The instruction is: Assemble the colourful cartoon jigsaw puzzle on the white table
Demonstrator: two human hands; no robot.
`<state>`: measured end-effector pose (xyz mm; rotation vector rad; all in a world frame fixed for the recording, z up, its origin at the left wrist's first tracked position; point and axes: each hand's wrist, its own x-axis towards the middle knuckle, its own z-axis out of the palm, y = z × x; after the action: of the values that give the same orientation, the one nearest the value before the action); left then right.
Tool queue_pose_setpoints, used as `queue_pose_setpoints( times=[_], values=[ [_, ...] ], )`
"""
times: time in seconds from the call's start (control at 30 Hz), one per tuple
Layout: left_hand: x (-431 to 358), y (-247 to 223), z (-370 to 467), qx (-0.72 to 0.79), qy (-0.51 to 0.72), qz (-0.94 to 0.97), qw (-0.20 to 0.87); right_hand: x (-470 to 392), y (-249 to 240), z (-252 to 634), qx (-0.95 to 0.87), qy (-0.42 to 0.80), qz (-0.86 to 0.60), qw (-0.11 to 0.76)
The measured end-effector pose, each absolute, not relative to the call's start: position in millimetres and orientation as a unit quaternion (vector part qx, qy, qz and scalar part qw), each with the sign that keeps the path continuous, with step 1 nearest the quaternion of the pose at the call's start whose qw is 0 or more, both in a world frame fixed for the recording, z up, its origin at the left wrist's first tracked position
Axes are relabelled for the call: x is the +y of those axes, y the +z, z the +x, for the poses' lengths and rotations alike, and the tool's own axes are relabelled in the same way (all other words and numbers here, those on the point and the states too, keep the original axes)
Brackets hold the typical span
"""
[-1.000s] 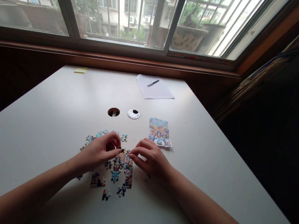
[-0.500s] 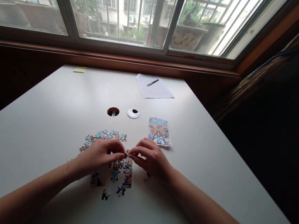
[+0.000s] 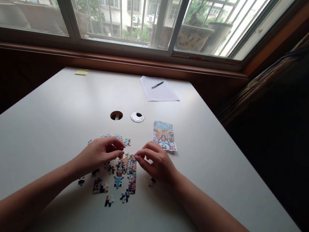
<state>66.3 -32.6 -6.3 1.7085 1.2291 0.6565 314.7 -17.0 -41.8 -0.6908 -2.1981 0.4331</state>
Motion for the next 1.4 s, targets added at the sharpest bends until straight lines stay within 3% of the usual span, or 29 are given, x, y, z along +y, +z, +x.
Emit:
queue_pose_setpoints(
  times=[0.27,1.4],
  values=[
    [-30.0,-5.8,62.3,0.548,0.236,0.704,0.385,-17.2,-42.6,315.0,-0.872,0.168,-0.264,0.376],
    [-30.1,-12.0,65.1,0.544,0.228,0.736,0.332,-16.8,-40.0,313.7,-0.898,0.146,-0.261,0.322]
  ],
)
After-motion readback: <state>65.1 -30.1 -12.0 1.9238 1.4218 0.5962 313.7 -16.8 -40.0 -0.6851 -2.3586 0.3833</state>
